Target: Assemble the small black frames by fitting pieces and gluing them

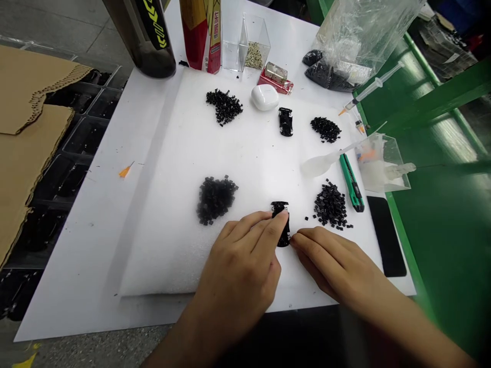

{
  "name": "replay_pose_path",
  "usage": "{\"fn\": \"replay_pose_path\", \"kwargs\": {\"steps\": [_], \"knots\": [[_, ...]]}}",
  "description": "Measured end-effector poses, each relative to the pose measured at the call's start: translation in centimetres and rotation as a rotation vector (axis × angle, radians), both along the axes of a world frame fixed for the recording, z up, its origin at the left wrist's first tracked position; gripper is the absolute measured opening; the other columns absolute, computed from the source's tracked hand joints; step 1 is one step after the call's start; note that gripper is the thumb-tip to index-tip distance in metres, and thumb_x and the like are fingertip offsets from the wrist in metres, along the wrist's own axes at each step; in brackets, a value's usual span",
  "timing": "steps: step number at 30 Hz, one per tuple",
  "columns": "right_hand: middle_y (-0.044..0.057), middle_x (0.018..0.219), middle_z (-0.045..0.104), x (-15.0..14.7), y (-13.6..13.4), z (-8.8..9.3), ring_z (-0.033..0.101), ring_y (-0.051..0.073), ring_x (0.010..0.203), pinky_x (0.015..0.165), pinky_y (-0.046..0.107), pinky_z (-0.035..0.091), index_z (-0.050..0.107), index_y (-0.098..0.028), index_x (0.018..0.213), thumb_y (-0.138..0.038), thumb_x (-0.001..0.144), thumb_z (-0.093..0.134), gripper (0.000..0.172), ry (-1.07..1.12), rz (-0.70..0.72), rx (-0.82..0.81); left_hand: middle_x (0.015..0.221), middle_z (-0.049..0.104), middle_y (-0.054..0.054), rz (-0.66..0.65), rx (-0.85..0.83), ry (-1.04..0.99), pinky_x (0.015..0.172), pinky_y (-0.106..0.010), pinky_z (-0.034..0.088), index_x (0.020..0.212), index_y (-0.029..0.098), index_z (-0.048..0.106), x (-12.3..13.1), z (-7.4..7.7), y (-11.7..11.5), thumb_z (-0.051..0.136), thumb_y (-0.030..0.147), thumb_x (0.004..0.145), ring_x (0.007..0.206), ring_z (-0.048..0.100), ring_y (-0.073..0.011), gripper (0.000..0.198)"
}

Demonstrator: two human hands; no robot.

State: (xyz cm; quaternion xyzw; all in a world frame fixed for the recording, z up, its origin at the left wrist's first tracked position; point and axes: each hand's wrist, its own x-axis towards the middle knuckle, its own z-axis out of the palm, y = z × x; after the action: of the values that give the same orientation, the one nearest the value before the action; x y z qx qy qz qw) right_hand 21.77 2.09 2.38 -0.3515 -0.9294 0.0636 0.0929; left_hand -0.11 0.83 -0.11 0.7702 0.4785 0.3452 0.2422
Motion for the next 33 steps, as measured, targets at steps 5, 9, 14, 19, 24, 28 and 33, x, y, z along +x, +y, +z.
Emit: {"fn": "replay_pose_path", "kwargs": {"steps": [5, 9, 14, 19, 24, 28, 33], "knots": [[0.013, 0.111, 0.069, 0.4, -0.8, -0.9, 0.068, 0.023, 0.094, 0.08, 0.038, 0.06, 0.056, -0.014, 0.138, -0.004, 0.093, 0.058, 0.046, 0.07, -0.024, 0.051, 0.135, 0.067, -0.001, 0.001, 0.009, 0.001, 0.109, -0.034, 0.044, 0.144, 0.016, 0.05, 0.0, -0.1, -0.1, 0.051, 0.004, 0.094, 0.133, 0.052, -0.0164, 0.051], [0.013, 0.112, 0.071, 0.6, -2.1, -2.3, 0.068, 0.024, 0.094, 0.079, 0.04, 0.06, 0.049, -0.019, 0.149, -0.003, 0.091, 0.062, 0.062, 0.134, -0.103, 0.128, 0.136, 0.066, 0.0, -0.007, 0.007, 0.006, 0.11, -0.034, 0.042, 0.145, 0.016, 0.049, -0.1, -0.1, -0.1, 0.05, 0.002, 0.094, 0.134, 0.051, -0.0158, 0.052], [0.01, 0.11, 0.073, 0.5, -3.3, -2.3, 0.071, 0.023, 0.093, 0.077, 0.038, 0.061, 0.047, -0.022, 0.153, 0.0, 0.086, 0.067, 0.074, 0.18, -0.154, 0.173, 0.136, 0.066, 0.0, -0.013, 0.006, -0.003, 0.111, -0.033, 0.042, 0.143, 0.016, 0.05, -0.1, -0.1, -0.1, 0.05, 0.003, 0.095, 0.134, 0.051, -0.0148, 0.05], [0.005, 0.104, 0.075, -1.4, -1.0, 2.0, 0.073, 0.02, 0.083, 0.077, 0.034, 0.062, 0.061, -0.031, 0.137, -0.006, 0.089, 0.068, 0.055, 0.243, -0.309, 0.197, 0.133, 0.068, -0.003, -0.027, 0.047, -0.008, 0.108, -0.035, 0.045, 0.144, 0.012, 0.049, -0.2, -0.1, -0.4, 0.051, 0.002, 0.096, 0.135, 0.052, -0.0176, 0.049], [0.001, 0.097, 0.075, -7.1, 4.3, 4.5, 0.072, 0.016, 0.079, 0.07, 0.027, 0.059, 0.07, -0.027, 0.11, -0.019, 0.098, 0.061, 0.018, 0.316, -0.142, -0.104, 0.099, 0.076, -0.004, 0.043, 0.27, -0.201, 0.088, -0.039, 0.054, 0.111, 0.014, 0.067, -0.3, 0.3, -1.2, 0.06, 0.008, 0.089, 0.112, 0.065, -0.0248, 0.023], [0.002, 0.095, 0.072, -10.6, 6.5, 2.6, 0.067, 0.013, 0.082, 0.071, 0.025, 0.056, 0.069, -0.02, 0.103, -0.018, 0.1, 0.056, 0.014, 0.224, 0.101, -0.324, 0.056, 0.055, 0.002, 0.136, 0.308, -0.342, 0.055, -0.032, 0.042, 0.068, 0.018, 0.058, -0.2, 0.3, -1.9, 0.052, 0.011, 0.087, 0.055, 0.049, -0.0135, 0.021], [0.005, 0.088, 0.069, -11.1, 6.5, 1.0, 0.061, 0.015, 0.08, 0.069, 0.027, 0.051, 0.069, -0.016, 0.098, -0.011, 0.1, 0.049, 0.02, 0.144, 0.237, -0.157, 0.05, 0.039, 0.002, 0.143, 0.401, -0.269, 0.049, -0.034, 0.027, 0.053, 0.019, 0.049, 0.4, -0.2, -2.1, 0.052, 0.014, 0.085, 0.05, 0.03, -0.0127, 0.033]]}}
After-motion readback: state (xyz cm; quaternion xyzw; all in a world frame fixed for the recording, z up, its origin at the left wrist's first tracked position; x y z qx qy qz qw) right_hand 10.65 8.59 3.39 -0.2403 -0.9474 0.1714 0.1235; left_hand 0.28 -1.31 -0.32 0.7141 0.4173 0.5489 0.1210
